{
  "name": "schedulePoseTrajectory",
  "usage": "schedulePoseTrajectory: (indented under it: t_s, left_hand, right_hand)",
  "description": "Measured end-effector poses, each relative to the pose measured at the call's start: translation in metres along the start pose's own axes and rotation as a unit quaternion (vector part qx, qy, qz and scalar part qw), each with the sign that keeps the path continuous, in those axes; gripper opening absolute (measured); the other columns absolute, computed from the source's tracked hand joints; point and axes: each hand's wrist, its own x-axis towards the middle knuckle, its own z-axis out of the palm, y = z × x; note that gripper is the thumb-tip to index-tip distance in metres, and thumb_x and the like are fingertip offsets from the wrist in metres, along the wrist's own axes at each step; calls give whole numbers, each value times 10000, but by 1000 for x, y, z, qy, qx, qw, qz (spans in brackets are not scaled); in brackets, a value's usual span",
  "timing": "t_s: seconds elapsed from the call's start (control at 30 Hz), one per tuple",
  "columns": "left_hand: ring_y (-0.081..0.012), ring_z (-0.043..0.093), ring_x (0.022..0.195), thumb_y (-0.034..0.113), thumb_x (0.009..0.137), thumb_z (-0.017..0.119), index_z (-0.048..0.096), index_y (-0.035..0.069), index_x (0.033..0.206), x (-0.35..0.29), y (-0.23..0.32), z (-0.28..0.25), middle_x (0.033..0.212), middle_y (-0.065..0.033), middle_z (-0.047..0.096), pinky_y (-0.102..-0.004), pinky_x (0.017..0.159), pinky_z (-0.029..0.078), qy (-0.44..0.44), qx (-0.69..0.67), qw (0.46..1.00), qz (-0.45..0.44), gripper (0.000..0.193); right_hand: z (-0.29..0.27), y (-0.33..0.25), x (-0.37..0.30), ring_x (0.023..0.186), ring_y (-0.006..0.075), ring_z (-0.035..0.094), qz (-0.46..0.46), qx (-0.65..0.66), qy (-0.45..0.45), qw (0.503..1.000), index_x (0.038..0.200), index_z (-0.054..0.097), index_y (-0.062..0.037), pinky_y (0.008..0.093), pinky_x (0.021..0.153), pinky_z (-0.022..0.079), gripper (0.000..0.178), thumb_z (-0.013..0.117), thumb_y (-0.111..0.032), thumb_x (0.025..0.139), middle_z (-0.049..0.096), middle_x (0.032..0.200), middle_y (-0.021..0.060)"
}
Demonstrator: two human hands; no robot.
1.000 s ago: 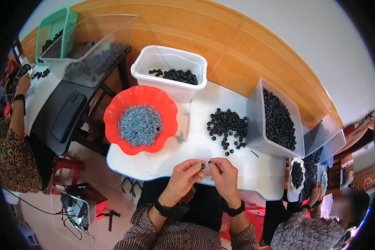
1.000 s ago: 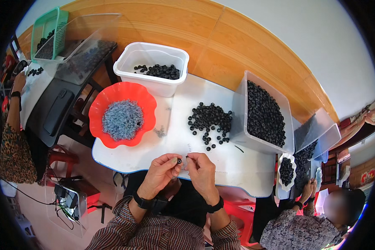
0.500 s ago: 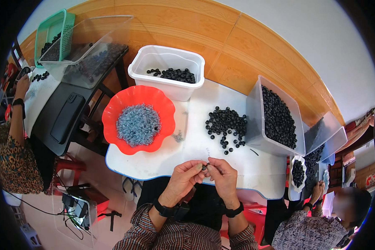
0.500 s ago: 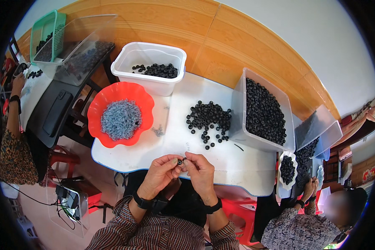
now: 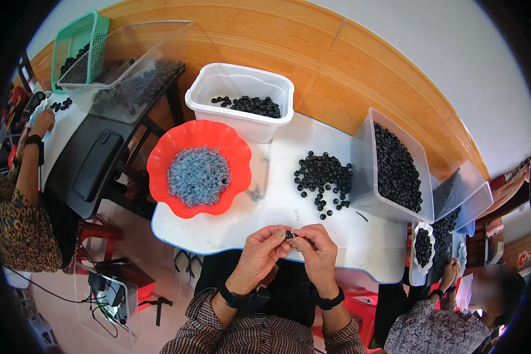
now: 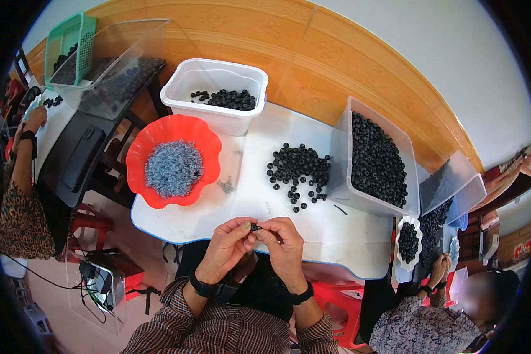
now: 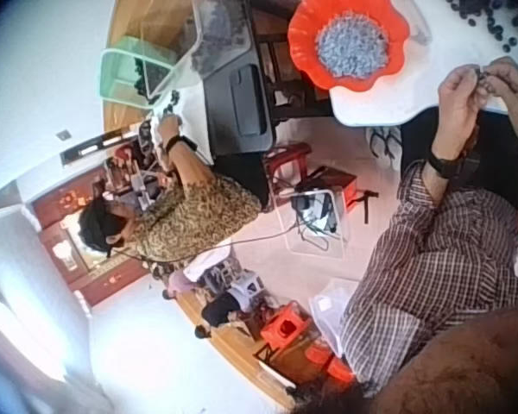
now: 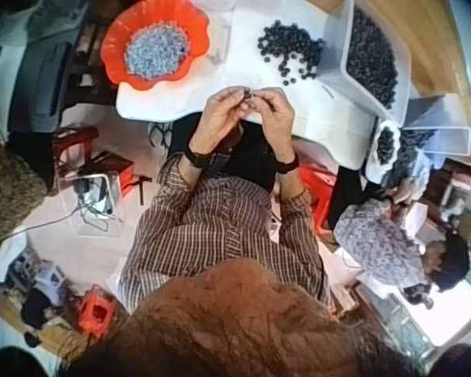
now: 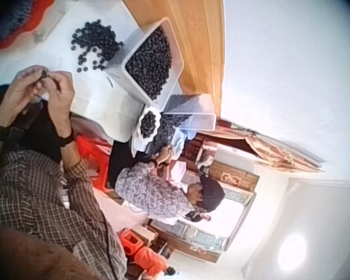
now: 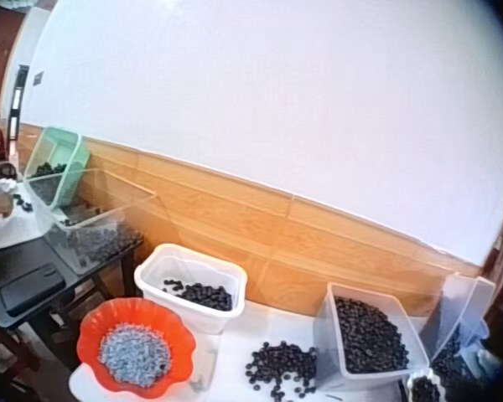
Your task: The recorder is inspecting and sorting small black rubber or plastic industrial components from a pile on a table into different plastic containers.
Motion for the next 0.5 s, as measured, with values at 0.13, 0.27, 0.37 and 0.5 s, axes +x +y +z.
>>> schedulePoseTrajectory:
  t_s: [0.13, 0.27, 0.37, 0.5]
  left_hand:
    - [-106, 636, 731, 81, 973, 578, 634, -41, 1123, 0, -1, -1, 883, -76, 674, -202, 637, 528, 4, 9, 1000, 9, 201]
    - [-105, 647, 737, 82, 969, 588, 636, -44, 1127, -1, 0, 0, 898, -80, 684, -201, 642, 545, 5, 21, 1000, 17, 208]
    - [-105, 647, 737, 83, 969, 590, 637, -44, 1124, -1, 0, 0, 899, -79, 686, -203, 639, 546, 6, 26, 1000, 17, 206]
    - [-105, 647, 736, 86, 968, 593, 639, -42, 1123, -1, -2, -1, 894, -78, 686, -204, 638, 546, 9, 23, 999, 21, 206]
  right_hand:
    - [-1, 1, 0, 843, 134, 637, -12, -30, -3, 999, 1004, 638, 47, 246, 753, 535, 109, 622, 54, 896, 581, 990, 70]
    - [0, 1, 0, 844, 138, 639, -20, -56, -4, 998, 1002, 639, 48, 248, 759, 536, 113, 620, 62, 892, 581, 986, 74]
    - [-1, 1, 0, 845, 140, 640, -16, -64, -5, 998, 1001, 640, 49, 248, 761, 536, 117, 623, 67, 887, 580, 986, 75]
    - [0, 2, 0, 844, 139, 640, -16, -66, -9, 998, 1001, 641, 49, 245, 758, 535, 121, 627, 70, 882, 584, 985, 76]
